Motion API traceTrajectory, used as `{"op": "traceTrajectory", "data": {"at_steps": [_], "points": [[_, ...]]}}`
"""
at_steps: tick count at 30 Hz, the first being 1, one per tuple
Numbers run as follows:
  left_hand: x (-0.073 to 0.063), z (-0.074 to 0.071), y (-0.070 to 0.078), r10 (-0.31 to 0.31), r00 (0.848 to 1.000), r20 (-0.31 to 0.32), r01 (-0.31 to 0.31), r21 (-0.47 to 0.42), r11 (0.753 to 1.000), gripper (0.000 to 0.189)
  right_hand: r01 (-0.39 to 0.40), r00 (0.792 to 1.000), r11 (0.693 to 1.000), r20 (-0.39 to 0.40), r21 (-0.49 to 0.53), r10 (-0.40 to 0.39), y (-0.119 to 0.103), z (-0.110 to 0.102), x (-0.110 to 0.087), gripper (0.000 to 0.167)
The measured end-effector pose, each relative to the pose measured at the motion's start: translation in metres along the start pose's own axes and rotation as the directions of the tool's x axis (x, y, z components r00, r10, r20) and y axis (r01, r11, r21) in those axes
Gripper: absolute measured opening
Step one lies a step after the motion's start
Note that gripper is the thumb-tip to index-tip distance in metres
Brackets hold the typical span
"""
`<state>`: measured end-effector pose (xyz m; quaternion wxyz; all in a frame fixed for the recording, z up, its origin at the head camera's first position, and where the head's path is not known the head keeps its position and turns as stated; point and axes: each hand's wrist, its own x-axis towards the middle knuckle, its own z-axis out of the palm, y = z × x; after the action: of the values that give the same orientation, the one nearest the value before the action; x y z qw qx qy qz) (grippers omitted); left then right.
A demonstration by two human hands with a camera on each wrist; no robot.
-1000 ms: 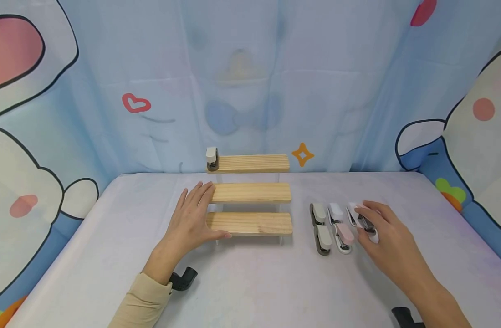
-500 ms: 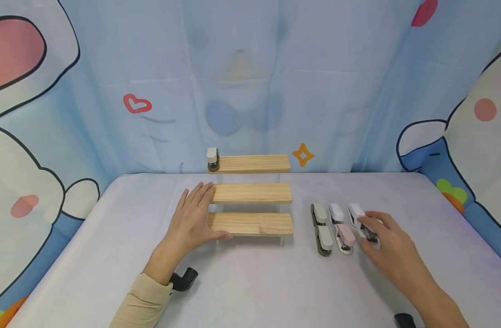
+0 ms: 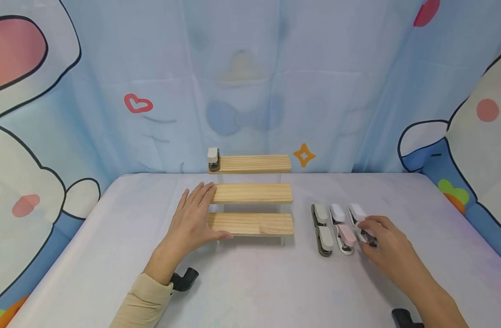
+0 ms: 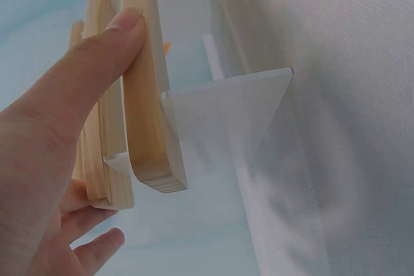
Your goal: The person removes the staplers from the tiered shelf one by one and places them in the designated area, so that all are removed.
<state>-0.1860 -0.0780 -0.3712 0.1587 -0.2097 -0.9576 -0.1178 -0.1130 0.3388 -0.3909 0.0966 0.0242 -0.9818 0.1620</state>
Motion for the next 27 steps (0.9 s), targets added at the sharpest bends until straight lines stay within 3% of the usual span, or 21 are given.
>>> {"op": "traceTrajectory", "data": {"at_steps": [10,21,27], "points": [[0.000,0.000,0.000,-0.005,1.000,0.008,0.005,-0.015,1.000,0.124,-0.047,0.987,0.999,0.151,-0.011,0.049,0.008,-0.002,0.006,0.029],[0.000,-0.002,0.000,-0.004,1.000,0.010,0.004,-0.013,1.000,0.123,0.020,0.989,1.000,0.148,0.023,-0.023,0.010,-0.003,0.007,0.031],[0.000,-0.001,0.000,-0.002,1.000,0.003,0.002,-0.005,1.000,0.123,-0.004,0.988,0.999,0.156,0.041,-0.003,0.012,-0.002,0.008,0.028]]}}
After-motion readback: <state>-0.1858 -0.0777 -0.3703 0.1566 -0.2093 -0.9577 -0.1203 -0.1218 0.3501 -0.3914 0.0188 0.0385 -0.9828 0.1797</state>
